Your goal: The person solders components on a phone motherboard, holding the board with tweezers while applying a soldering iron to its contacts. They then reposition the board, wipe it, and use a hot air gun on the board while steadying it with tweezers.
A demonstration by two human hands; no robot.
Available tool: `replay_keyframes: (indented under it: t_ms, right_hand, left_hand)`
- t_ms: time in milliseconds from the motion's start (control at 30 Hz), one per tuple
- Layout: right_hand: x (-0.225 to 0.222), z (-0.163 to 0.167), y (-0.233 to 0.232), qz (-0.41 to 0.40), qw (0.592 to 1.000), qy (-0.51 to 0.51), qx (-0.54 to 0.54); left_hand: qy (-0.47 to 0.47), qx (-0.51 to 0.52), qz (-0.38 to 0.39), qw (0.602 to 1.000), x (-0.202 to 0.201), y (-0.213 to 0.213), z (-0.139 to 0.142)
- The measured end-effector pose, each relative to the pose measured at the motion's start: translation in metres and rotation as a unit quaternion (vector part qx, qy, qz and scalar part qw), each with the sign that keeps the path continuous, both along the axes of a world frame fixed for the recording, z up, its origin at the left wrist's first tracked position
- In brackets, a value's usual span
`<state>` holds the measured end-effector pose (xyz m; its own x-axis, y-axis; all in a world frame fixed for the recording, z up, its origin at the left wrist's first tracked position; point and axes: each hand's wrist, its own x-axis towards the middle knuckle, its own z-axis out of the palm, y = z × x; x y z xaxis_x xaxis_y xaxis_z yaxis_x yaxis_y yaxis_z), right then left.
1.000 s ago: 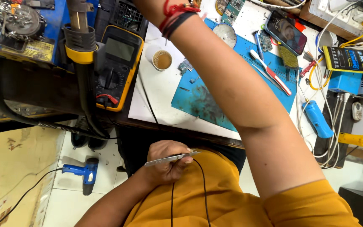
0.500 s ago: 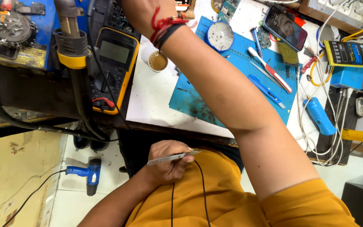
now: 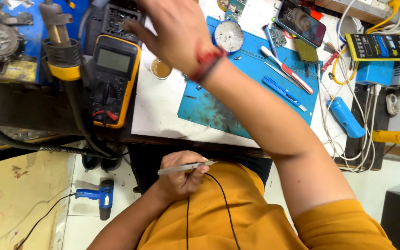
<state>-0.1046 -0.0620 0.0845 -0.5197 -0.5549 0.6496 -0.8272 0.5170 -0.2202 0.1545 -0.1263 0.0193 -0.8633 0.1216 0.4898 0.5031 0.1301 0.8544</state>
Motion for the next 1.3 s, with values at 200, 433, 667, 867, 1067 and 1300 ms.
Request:
replay_keyframes:
  t_ms: [200,433,667,867,1067,1300]
  right_hand:
    - [0.099,0.032,0.114,-0.098,0.983,-0.156,-0.013]
    - [0.14,-0.002,0.179,-0.283,0.936,-0.177,0.109]
    - [0.123,-0.019,0.219,-0.214,0.947,-0.225,0.08]
    - [0.112,-0.001,0.233,-0.148,0.959,-0.238,0.037]
    - [0.151,-0.004,0.23,0.035,0.909,-0.385,-0.157]
    - [0.149,-0.015,0.262,-0.189,0.863,-0.384,-0.27]
  left_hand:
    - [-0.009,0.016,-0.023,1.0,-0.018,0.018,-0.009]
    - [-0.046,0.004,-0.034,0.998,-0.042,0.047,-0.012]
    - [-0.1,0.014,-0.001,0.995,-0.059,0.077,-0.003]
    - [-0.131,0.014,0.015,0.991,-0.071,0.091,0.006]
    - [-0.037,-0.188,-0.019,0.981,-0.096,0.107,0.013]
    - [-0.029,-0.217,-0.037,0.975,-0.12,0.131,0.024]
